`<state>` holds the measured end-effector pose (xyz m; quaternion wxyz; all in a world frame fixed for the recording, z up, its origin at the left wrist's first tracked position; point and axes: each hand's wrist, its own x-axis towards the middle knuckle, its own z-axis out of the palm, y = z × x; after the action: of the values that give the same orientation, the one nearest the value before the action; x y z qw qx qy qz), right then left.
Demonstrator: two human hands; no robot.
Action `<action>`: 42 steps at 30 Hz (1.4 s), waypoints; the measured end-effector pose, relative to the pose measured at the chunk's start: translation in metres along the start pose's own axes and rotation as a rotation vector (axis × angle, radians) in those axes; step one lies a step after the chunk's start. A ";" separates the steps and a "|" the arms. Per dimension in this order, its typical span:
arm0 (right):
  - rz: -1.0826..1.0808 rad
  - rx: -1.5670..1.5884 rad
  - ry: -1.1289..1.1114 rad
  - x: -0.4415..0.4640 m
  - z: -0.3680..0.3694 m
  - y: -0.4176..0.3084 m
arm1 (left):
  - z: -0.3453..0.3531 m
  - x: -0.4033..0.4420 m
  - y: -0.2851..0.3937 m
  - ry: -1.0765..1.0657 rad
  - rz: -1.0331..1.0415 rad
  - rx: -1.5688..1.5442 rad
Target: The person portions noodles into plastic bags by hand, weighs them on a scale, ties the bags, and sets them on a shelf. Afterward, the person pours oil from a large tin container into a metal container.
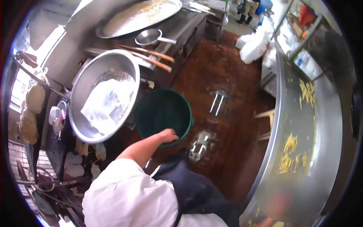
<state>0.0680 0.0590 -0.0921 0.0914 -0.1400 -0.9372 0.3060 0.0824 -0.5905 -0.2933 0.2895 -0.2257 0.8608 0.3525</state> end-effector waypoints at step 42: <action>0.677 0.178 -2.476 0.019 0.912 -0.800 | -0.418 0.351 -0.067 0.827 0.862 -2.725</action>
<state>-0.3499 -1.0537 -0.3370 -0.9081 0.0129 -0.2916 0.3003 -0.2765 -1.0067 -0.3124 -0.5222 -0.1321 -0.1051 0.8359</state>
